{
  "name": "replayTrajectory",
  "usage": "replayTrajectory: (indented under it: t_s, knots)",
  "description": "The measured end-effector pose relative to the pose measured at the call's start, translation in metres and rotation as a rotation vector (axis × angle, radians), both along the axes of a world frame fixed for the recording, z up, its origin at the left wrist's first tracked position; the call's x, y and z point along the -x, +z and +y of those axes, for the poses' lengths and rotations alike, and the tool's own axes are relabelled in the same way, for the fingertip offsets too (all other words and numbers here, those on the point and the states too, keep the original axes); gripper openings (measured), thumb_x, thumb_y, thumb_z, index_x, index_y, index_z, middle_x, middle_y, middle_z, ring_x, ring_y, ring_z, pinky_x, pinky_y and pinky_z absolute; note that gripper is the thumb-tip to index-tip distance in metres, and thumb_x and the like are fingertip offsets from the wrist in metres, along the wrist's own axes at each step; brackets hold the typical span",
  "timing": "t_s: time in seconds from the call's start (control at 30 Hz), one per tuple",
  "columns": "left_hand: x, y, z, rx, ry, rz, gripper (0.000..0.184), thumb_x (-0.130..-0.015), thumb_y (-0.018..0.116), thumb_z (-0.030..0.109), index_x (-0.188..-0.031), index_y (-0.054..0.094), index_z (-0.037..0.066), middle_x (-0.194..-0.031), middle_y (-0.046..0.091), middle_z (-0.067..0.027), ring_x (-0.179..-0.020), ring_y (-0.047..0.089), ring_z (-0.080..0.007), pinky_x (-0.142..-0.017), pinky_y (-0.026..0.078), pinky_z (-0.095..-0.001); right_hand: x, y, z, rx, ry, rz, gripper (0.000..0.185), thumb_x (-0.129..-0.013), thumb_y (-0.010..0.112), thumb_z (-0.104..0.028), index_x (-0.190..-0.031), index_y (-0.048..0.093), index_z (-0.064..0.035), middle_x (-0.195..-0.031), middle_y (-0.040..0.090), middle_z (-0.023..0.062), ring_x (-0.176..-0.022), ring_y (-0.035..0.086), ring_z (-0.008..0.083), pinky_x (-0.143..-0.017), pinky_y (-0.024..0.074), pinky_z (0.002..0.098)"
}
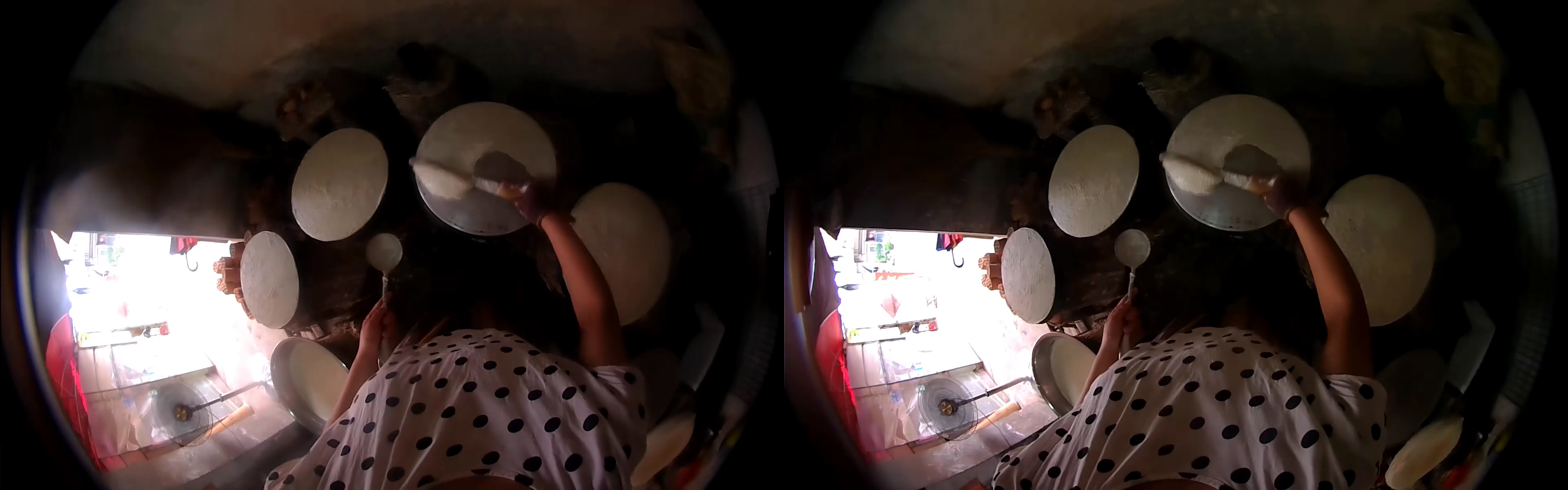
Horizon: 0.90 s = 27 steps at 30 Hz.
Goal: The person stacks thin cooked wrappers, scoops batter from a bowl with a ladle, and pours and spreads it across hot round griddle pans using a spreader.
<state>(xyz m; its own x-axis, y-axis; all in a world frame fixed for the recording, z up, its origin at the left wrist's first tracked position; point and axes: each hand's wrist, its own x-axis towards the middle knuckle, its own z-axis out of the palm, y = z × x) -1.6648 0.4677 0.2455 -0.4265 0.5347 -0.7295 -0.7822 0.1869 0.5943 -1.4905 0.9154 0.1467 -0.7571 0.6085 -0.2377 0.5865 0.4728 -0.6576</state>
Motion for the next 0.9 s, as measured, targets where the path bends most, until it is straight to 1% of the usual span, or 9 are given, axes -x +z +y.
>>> replayTrajectory:
  t_s: [0.13,0.23,0.27,0.4,0.47,0.53,0.63,0.7,0.9]
  knots:
    - [0.013,-0.025,0.0,-0.057,-0.07,0.034,0.038,-0.099,0.039,0.019,-0.136,0.042,0.012,-0.059,0.036,0.0035,-0.043,0.035,-0.008,-0.039,0.031,-0.0211,-0.06,0.046,-0.045,0.065,-0.121,-0.004,0.036,-0.084,0.056,-0.013,-0.12,0.062,-0.0179,-0.115,0.064,0.0113,-0.107,0.06,0.025,-0.095,0.0457,0.0327]
    - [0.008,-0.021,0.012,-0.078,-0.091,0.029,0.038,-0.1,0.036,0.019,-0.137,0.04,0.011,-0.058,0.036,0.0017,-0.04,0.034,-0.0089,-0.038,0.033,-0.0236,-0.093,0.015,-0.05,0.085,-0.419,0.251,0.037,-0.078,0.067,-0.012,-0.115,0.064,-0.0081,-0.107,0.068,0.0097,-0.098,0.064,0.0204,-0.085,0.0501,0.032]
    - [0.006,-0.021,0.016,-0.073,-0.09,0.008,0.038,-0.1,0.036,0.019,-0.137,0.04,0.011,-0.057,0.036,0.0016,-0.04,0.034,-0.0089,-0.038,0.033,-0.0237,-0.08,0.002,-0.061,-0.028,-0.471,0.675,0.035,-0.083,0.064,-0.02,-0.115,0.063,-0.0063,-0.098,0.069,0.0134,-0.087,0.066,0.021,-0.076,0.0513,0.0331]
    - [0.003,-0.011,0.003,-0.095,-0.13,-0.011,0.039,-0.1,0.036,0.02,-0.138,0.04,0.015,-0.058,0.035,0.0016,-0.04,0.034,-0.0091,-0.037,0.032,-0.0239,0.041,0.025,-0.114,0.233,-0.567,0.042,0.039,-0.094,0.044,-0.034,-0.103,0.064,-0.0022,-0.091,0.067,0.0188,-0.075,0.063,0.0309,-0.068,0.0493,0.04]
    - [0.004,-0.005,-0.003,-0.107,-0.121,-0.045,0.039,-0.1,0.038,0.019,-0.139,0.04,0.016,-0.059,0.036,0.0016,-0.04,0.034,-0.0091,-0.037,0.031,-0.0235,0.111,0.001,-0.142,-0.06,-0.623,0.351,0.048,-0.093,0.039,-0.041,-0.092,0.066,-0.0014,-0.089,0.067,0.0198,-0.077,0.063,0.0342,-0.07,0.0475,0.0438]
    - [0.006,-0.008,-0.012,-0.116,-0.108,-0.089,0.04,-0.1,0.039,0.019,-0.139,0.039,0.016,-0.06,0.036,0.0015,-0.04,0.034,-0.0092,-0.037,0.031,-0.0232,0.166,-0.085,-0.147,0.004,-0.908,0.275,0.057,-0.091,0.038,-0.05,-0.096,0.064,-0.0005,-0.097,0.065,0.0222,-0.092,0.062,0.0343,-0.08,0.046,0.043]
    - [0.008,-0.007,-0.036,-0.082,-0.131,-0.032,0.04,-0.099,0.039,0.018,-0.139,0.039,0.015,-0.062,0.038,0.001,-0.041,0.034,-0.0095,-0.037,0.03,-0.0229,0.125,-0.049,-0.173,0.34,-0.987,0.203,0.053,-0.088,0.046,-0.048,-0.096,0.065,0.0001,-0.102,0.064,0.0225,-0.094,0.062,0.0343,-0.082,0.0467,0.0422]
    - [0.006,-0.009,-0.05,-0.094,-0.1,-0.069,0.039,-0.1,0.039,0.019,-0.139,0.039,0.015,-0.062,0.038,0.0009,-0.041,0.034,-0.0095,-0.037,0.03,-0.0229,0.095,0.002,-0.179,0.3,-1.032,-0.02,0.05,-0.083,0.053,-0.046,-0.096,0.066,0.0003,-0.099,0.066,0.0203,-0.087,0.063,0.0323,-0.079,0.048,0.0424]
    - [0.011,-0.007,-0.082,-0.038,-0.083,-0.035,0.038,-0.1,0.037,0.017,-0.137,0.041,0.014,-0.062,0.038,0.0011,-0.042,0.035,-0.0096,-0.038,0.029,-0.0229,0.149,-0.081,-0.144,0.536,-1.272,0.432,0.024,-0.077,0.059,-0.031,-0.076,0.059,-0.0074,-0.069,0.058,0.0104,-0.055,0.055,0.0252,-0.05,0.0434,0.0384]
